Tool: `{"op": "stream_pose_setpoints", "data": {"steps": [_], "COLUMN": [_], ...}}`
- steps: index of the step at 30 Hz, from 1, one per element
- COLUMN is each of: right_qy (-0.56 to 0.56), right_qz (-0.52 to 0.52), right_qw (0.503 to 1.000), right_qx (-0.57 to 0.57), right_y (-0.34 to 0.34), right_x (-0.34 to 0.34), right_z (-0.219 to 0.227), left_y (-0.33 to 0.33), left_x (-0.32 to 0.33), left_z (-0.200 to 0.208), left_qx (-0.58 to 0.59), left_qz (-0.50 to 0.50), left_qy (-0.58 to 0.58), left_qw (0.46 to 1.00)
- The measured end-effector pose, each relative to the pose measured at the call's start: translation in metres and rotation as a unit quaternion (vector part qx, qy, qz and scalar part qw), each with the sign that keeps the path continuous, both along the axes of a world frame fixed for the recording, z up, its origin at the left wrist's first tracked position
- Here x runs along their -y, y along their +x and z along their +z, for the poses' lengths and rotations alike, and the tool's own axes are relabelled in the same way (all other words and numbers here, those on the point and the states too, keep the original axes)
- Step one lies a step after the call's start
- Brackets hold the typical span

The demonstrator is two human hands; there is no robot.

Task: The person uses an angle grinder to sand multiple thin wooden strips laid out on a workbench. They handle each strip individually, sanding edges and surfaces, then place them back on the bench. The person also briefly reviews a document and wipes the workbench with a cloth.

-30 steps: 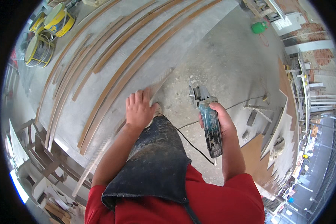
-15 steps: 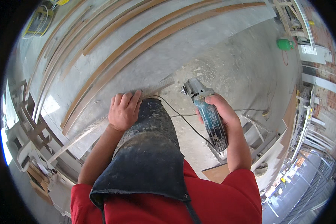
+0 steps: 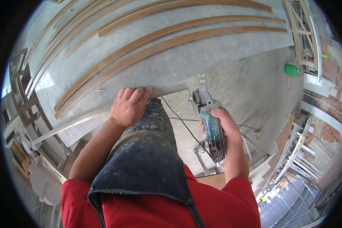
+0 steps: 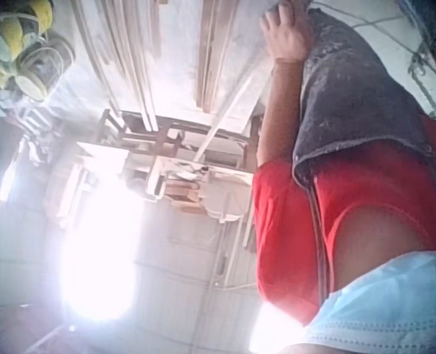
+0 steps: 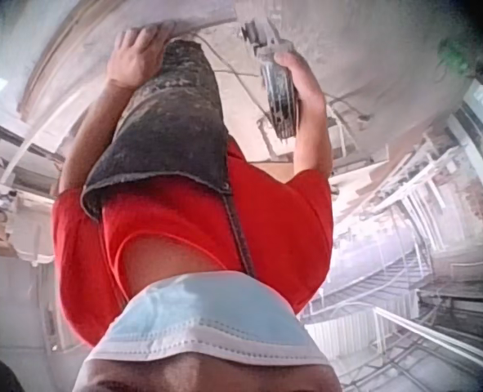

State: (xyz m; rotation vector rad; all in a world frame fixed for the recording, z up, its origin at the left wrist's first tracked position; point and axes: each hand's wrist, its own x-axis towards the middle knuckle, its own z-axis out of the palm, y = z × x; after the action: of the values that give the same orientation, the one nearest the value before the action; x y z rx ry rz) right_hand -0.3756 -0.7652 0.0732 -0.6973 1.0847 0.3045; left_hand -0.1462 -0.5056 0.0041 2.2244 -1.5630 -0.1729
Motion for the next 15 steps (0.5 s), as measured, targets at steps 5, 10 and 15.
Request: {"op": "stream_pose_setpoints", "data": {"steps": [5, 10, 15], "right_qy": [-0.037, -0.006, -0.029], "right_qz": [-0.007, -0.046, -0.020], "right_qw": [0.999, 0.999, 0.999], "right_qx": [-0.020, 0.007, 0.010], "right_y": [-0.004, 0.005, 0.005], "right_x": [-0.005, -0.008, -0.008], "right_z": [0.004, 0.004, 0.006], "left_y": [0.003, 0.001, 0.001], "left_x": [0.002, 0.000, 0.003], "left_z": [-0.002, 0.000, 0.002], "left_qx": [0.006, 0.006, 0.000], "left_qz": [0.004, 0.004, -0.002], "left_qy": [-0.011, -0.011, -0.021], "left_qw": [1.000, 1.000, 1.000]}}
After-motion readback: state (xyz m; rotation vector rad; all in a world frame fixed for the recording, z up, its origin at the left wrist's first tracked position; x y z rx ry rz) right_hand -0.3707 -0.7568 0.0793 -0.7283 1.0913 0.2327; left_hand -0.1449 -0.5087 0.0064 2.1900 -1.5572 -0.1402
